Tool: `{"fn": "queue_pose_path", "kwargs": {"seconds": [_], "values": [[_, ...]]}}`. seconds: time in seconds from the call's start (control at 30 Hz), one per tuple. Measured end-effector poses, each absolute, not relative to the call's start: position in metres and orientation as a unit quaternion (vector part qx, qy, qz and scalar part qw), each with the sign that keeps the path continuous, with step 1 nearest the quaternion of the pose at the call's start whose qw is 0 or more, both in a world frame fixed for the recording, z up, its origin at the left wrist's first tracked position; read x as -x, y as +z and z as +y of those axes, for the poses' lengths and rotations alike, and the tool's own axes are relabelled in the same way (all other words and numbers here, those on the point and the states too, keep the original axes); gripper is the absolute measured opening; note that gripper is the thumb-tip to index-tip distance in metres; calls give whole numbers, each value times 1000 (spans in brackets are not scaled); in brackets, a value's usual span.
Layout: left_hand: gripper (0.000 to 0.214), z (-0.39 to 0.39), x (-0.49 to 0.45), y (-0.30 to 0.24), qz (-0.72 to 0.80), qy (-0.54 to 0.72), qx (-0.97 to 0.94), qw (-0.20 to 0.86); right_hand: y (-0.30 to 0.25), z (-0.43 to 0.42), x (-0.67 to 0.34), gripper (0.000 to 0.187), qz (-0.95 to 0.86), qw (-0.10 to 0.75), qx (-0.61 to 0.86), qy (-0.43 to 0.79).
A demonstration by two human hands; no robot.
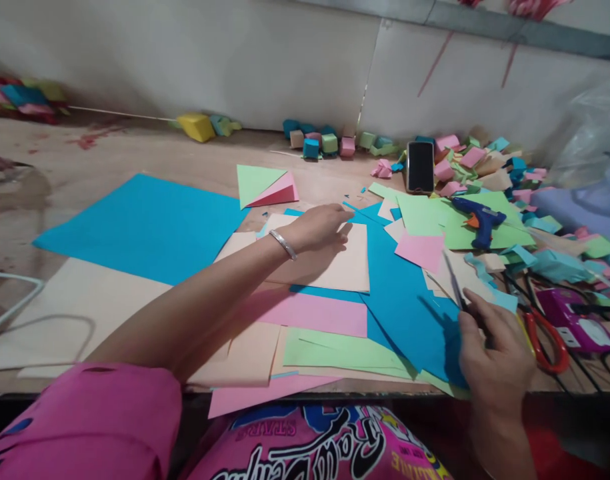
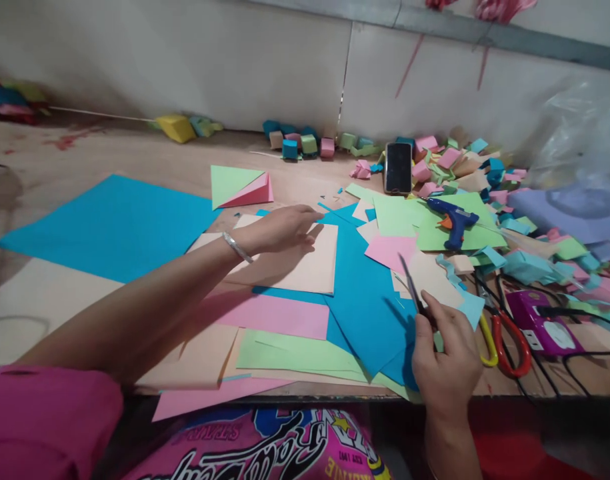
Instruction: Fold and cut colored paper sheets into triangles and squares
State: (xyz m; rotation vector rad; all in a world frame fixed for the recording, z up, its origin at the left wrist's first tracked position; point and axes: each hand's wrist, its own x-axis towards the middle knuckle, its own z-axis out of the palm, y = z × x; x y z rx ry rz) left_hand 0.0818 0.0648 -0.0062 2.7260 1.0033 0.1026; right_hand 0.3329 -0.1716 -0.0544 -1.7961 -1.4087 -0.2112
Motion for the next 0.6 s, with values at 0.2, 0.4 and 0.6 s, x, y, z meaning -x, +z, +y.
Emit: {"fn": "queue_pose_path", "kwargs": {"seconds": [0.2,0.4,0.6], "values": [[45,71,-27,-11,420,67,-899,103,-48,-155,-365,38,-739,160,650,-81],[41,71,29,-16,470,102,-869,117,-2,-101,-339,30,-811,180,550,-86],[47,66,46,-23,467,126,-863,146,-15,4,-283,34,-861,96,498,-15]]}}
